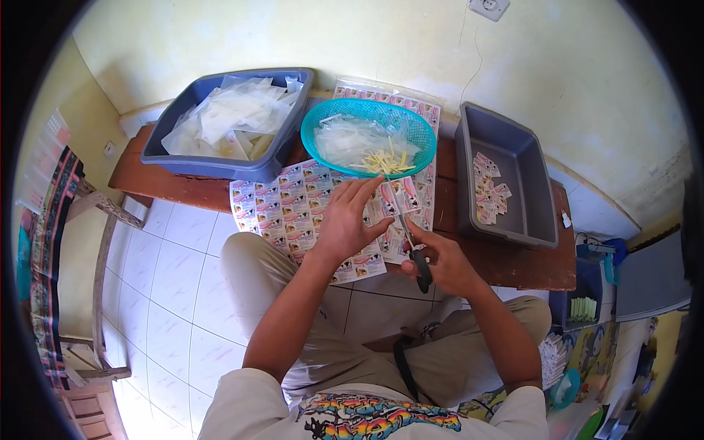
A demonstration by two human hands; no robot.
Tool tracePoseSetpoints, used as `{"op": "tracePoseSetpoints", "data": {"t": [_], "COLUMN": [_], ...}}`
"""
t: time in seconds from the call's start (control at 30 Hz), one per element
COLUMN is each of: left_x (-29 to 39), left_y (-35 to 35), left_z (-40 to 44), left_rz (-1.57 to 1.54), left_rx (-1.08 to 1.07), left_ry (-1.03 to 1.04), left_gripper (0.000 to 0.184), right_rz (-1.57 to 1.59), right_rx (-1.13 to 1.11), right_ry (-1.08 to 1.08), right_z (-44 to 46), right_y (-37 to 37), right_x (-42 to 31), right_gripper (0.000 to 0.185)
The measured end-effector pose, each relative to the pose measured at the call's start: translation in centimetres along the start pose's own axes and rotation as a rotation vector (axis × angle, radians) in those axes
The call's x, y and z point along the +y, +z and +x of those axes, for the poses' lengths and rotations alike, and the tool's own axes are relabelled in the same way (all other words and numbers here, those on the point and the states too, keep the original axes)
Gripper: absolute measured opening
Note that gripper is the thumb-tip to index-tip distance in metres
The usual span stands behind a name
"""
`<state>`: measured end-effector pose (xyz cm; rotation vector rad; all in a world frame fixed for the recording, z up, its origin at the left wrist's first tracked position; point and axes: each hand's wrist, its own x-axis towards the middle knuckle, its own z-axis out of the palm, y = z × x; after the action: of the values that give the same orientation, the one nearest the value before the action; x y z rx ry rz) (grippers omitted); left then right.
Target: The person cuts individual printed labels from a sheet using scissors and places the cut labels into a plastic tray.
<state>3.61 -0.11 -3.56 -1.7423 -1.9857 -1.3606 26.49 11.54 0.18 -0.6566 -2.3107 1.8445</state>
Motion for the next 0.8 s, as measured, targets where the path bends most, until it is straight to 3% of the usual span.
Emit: {"op": "tracePoseSetpoints", "data": {"t": [0.8], "left_x": [0.18], "left_y": [-0.07], "left_z": [-0.31], "left_rz": [-0.01], "left_rx": [-0.021], "left_ry": [0.0], "left_gripper": [0.083], "right_rz": [0.033], "right_rx": [-0.014], "right_ry": [0.052], "right_z": [-0.19], "right_y": [0.38], "right_x": [-0.47], "right_gripper": [0.091]}}
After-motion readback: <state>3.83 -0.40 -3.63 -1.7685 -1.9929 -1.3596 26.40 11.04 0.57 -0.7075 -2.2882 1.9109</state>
